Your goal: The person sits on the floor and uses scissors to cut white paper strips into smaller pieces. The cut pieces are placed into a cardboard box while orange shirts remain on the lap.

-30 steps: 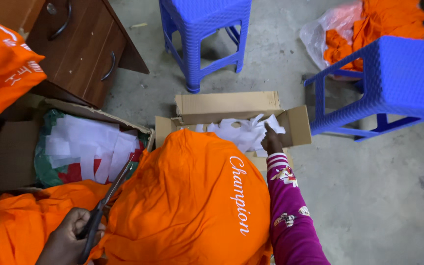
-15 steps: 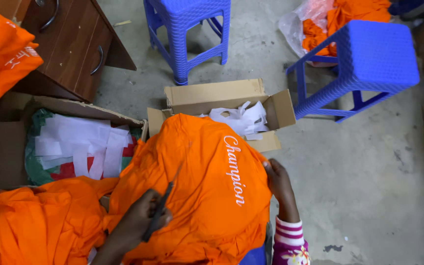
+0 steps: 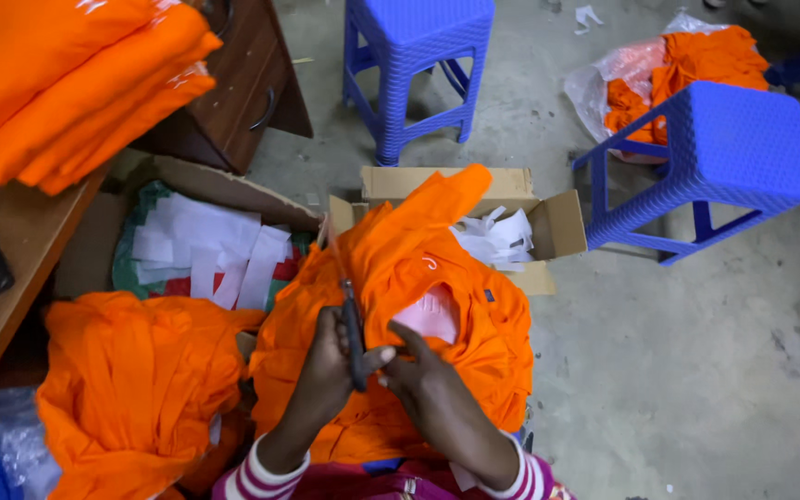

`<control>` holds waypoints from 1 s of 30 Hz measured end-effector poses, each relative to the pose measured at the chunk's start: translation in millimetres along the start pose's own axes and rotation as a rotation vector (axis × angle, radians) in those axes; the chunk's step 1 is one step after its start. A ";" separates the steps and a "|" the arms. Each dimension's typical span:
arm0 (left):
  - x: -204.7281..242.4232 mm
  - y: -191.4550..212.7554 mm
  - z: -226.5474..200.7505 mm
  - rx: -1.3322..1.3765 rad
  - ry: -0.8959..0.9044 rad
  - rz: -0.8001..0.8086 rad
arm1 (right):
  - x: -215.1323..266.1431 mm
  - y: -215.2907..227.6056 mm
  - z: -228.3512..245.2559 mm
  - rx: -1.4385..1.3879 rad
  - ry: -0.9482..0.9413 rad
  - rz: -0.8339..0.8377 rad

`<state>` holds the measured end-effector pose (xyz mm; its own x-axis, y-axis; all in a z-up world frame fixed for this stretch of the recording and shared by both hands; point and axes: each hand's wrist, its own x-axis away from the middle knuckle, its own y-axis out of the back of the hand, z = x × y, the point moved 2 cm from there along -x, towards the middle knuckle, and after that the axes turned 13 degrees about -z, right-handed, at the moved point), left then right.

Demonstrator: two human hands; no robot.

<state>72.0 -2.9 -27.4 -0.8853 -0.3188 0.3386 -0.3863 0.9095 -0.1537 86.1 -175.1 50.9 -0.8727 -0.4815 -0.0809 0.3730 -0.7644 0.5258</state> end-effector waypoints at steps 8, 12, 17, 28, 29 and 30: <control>7.7 24.2 33.7 0.247 0.058 -0.046 | 28.6 4.9 -39.6 0.242 -0.265 -0.143; 24.7 21.4 -14.0 0.072 -0.158 -0.024 | 20.6 22.1 -56.3 0.516 -0.393 -0.029; 28.1 10.0 -54.3 0.033 -0.272 0.067 | -8.6 24.8 8.8 0.429 -0.240 0.513; 40.6 -12.1 -64.9 0.422 -0.025 0.372 | -45.7 -50.2 -147.3 -0.144 0.154 0.019; 37.6 -14.7 -63.7 0.426 -0.027 0.375 | -50.7 -53.4 -165.9 -0.139 0.155 0.018; 35.3 -16.9 -63.0 0.393 -0.047 0.375 | -54.9 -59.4 -186.9 -0.096 -0.002 0.159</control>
<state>63.5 -12.8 45.7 -0.9881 -0.0111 0.1536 -0.1014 0.7979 -0.5942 170.7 -183.4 -134.1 -0.8009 -0.5988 -0.0009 0.5350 -0.7161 0.4482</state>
